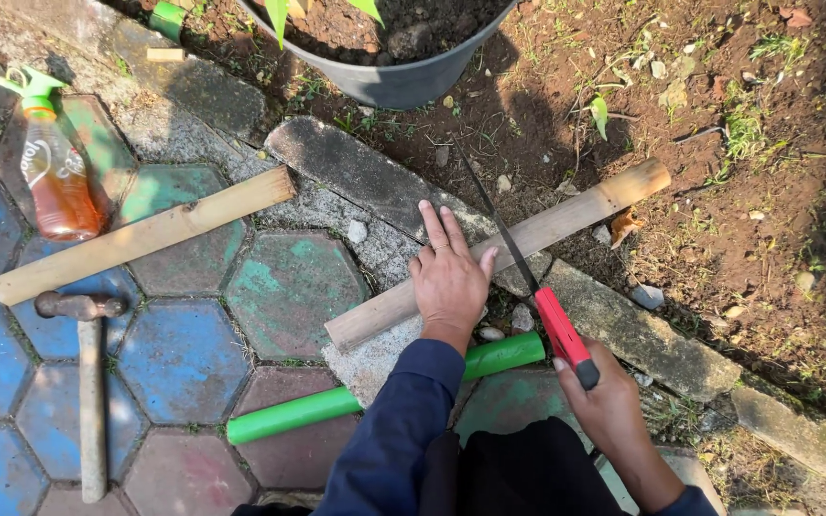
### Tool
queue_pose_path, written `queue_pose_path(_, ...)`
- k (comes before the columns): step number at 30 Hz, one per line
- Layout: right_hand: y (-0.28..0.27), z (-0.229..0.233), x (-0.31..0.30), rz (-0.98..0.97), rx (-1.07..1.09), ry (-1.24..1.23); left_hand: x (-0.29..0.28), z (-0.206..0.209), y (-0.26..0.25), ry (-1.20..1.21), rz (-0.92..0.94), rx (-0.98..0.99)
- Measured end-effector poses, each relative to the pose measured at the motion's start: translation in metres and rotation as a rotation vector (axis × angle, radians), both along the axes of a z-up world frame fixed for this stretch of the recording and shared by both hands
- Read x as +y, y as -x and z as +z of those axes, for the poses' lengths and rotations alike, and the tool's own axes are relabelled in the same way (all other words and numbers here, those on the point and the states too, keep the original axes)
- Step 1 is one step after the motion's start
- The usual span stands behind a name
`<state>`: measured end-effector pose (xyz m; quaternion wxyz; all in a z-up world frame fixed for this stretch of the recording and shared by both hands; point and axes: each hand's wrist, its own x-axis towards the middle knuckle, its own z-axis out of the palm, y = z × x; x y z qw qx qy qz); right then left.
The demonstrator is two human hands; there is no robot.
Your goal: The recorder uses a hand saw to cut through a bamboo pole supported by a brick in a garden setting.
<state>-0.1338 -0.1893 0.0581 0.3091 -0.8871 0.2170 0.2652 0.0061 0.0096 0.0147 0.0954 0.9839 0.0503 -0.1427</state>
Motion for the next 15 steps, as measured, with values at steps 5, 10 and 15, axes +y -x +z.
queue_pose_path(5, 0.015, -0.009, -0.003, 0.173, -0.466, -0.077, 0.001, -0.013, 0.007, -0.041, -0.016, -0.009)
queue_pose_path(10, -0.012, -0.022, 0.004, 0.049, -0.29, -0.049, 0.0, -0.013, 0.004, -0.011, -0.003, -0.063)
queue_pose_path(15, 0.087, -0.039, -0.065, 0.122, -0.574, 0.156, 0.004, -0.018, 0.004, -0.033, -0.005, -0.093)
